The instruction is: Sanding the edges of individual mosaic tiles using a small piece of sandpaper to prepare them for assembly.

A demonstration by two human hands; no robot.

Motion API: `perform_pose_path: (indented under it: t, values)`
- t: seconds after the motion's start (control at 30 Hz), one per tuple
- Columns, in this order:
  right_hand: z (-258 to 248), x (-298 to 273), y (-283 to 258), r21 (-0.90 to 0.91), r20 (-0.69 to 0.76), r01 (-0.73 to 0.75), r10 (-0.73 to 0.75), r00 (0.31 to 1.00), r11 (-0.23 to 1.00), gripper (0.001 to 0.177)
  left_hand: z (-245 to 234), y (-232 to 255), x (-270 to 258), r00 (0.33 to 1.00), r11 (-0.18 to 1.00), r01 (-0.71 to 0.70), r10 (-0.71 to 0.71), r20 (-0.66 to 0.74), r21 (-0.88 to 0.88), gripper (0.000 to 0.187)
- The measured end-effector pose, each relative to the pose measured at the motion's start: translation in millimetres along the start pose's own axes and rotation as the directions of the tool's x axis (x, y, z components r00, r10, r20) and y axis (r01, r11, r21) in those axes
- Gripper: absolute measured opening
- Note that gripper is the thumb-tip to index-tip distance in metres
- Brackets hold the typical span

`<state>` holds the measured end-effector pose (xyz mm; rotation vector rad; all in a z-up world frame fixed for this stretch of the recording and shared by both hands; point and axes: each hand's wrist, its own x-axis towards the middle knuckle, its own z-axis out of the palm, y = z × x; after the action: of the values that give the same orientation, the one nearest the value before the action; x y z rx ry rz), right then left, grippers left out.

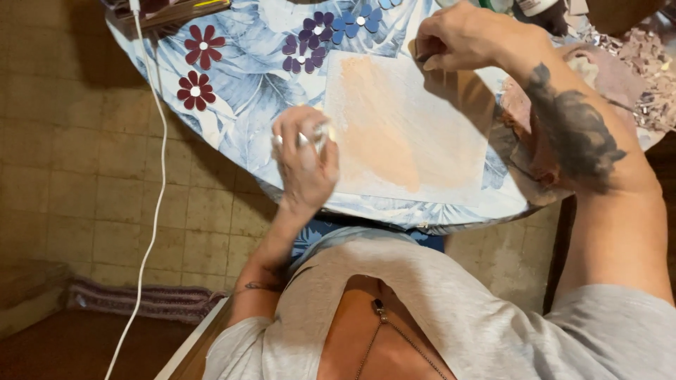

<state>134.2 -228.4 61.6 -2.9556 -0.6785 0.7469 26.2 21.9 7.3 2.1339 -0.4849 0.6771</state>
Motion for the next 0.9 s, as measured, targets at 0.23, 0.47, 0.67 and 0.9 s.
perform_pose_path:
  t: [0.23, 0.47, 0.67, 0.9]
  values:
    - [-7, -33, -24, 0.164, -0.089, 0.018, -0.003, 0.996, 0.986, 0.026, -5, -42, 44, 0.986, 0.966, 0.062, -0.098, 0.133, 0.249, 0.013]
    - [31, -58, -31, 0.207, -0.213, 0.198, -0.154, 0.965, 0.958, 0.02, 5, -62, 65, 0.976, 0.91, -0.062, -0.03, 0.215, 0.41, 0.017]
    - [40, -75, -33, 0.298, -0.281, 0.268, -0.184, 0.942, 0.916, 0.016, 9, -71, 71, 0.965, 0.87, -0.074, -0.06, 0.255, 0.487, 0.016]
    - [35, -77, -41, 0.291, -0.388, 0.384, -0.259, 0.885, 0.876, 0.015, 12, -73, 74, 0.956, 0.855, -0.13, -0.025, 0.291, 0.502, 0.018]
